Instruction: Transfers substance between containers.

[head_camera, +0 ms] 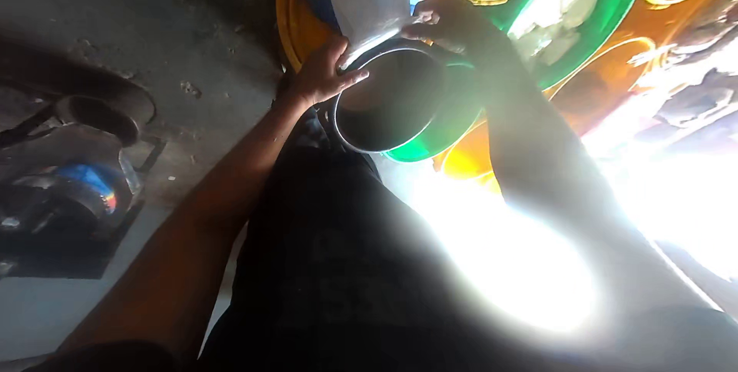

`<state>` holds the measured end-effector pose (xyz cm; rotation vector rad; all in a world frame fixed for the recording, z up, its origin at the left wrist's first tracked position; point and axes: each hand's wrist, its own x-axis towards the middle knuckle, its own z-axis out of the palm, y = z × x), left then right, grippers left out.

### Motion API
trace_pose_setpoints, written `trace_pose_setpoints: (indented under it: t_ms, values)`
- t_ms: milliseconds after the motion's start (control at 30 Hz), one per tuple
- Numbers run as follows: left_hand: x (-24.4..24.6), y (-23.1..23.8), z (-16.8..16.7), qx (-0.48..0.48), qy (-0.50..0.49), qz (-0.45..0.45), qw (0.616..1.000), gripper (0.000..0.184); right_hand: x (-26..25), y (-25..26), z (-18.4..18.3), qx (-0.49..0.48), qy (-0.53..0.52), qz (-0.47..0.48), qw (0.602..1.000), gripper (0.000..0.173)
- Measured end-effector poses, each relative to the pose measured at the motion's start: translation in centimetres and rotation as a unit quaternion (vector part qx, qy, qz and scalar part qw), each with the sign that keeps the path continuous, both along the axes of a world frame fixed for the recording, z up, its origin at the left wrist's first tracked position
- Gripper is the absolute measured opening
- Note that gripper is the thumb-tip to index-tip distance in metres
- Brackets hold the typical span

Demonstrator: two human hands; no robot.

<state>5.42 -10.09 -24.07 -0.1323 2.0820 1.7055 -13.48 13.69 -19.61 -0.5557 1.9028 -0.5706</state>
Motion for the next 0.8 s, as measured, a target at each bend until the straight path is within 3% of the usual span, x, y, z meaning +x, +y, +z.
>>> trace_pose_setpoints:
  t_ms: [233,333,500,667,800]
  values:
    - [2.5,4.8,0.2,0.001,-0.003,0.181,0.983,0.027,3.4,2.0,0.8,-0.009,0.052,0.011,0.999,0.038]
    - [3.3,5.8,1.3,0.003,0.033,0.195,0.98,0.024,5.9,3.5,2.5,-0.036,0.103,-0.015,0.994,0.033]
    - [3.0,6.7,7.9,0.0,0.0,0.143,0.99,0.028,9.5,6.6,7.4,-0.03,0.166,-0.07,0.983,0.034]
    - [1.0,8.1,15.4,-0.006,-0.098,0.015,0.995,0.03,10.5,10.4,13.3,-0.002,0.106,-0.104,0.989,0.028]
    - [0.4,10.5,15.8,0.022,-0.127,-0.08,0.988,0.025,13.8,14.1,14.9,-0.025,0.013,-0.233,0.972,0.019]
